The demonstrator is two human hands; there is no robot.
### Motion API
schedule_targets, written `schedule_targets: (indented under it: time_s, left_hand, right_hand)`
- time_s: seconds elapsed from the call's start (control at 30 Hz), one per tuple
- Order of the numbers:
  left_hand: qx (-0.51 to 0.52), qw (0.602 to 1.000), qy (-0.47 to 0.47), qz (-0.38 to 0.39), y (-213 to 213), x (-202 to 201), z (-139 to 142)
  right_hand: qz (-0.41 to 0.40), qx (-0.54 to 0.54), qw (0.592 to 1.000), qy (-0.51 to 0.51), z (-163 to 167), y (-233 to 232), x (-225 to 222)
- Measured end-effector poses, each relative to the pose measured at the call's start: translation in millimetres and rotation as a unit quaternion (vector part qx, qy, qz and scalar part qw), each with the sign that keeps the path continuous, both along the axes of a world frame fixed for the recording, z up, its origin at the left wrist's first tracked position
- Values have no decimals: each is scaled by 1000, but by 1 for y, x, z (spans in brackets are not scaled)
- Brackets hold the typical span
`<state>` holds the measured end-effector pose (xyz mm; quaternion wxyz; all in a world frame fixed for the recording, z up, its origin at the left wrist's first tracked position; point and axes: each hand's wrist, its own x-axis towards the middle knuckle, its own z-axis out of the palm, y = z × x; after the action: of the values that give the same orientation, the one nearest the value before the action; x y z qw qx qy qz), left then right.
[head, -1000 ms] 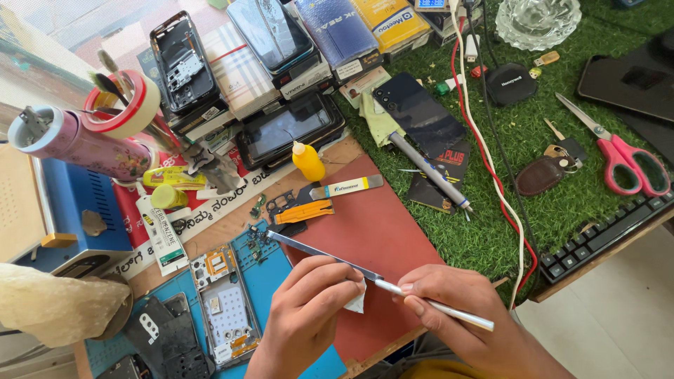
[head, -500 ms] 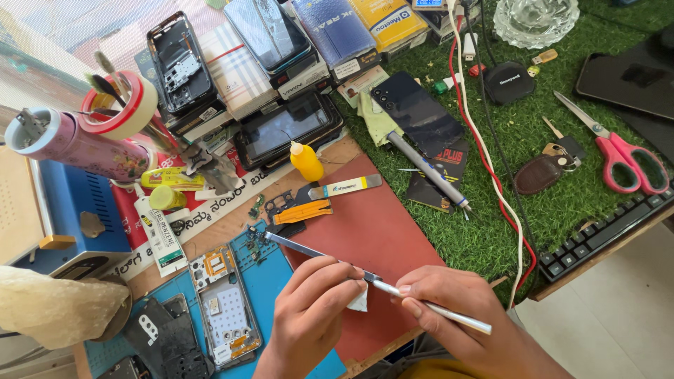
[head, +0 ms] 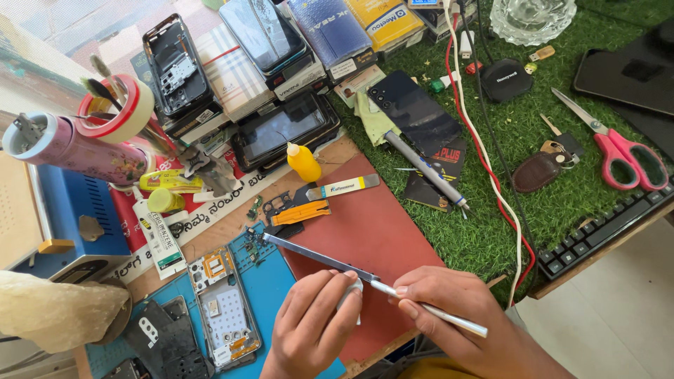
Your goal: The person works on a disassembled smartphone at a cluttered repair bench. They apply liquid from a yellow squeeze bottle onto the phone frame, wipe the frame with a small sponge and paper, and use a metal pry tool to work along the frame edges, handling the phone and its separated back cover.
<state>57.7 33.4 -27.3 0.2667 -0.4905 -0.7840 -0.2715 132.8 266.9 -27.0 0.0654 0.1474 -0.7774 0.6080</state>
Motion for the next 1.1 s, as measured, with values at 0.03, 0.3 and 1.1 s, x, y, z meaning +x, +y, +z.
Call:
schedule_targets:
  time_s: [0.03, 0.3, 1.1]
  left_hand:
    - [10, 1000, -16, 4, 0, -1, 0]
    - [14, 999, -40, 19, 2, -6, 1]
    - [180, 957, -225, -23, 10, 8, -13]
  right_hand:
    - [0, 0, 1000, -2, 0, 0, 0]
    - [-18, 33, 998, 48, -3, 2, 4]
    - [-8, -193, 976, -104, -50, 18, 16]
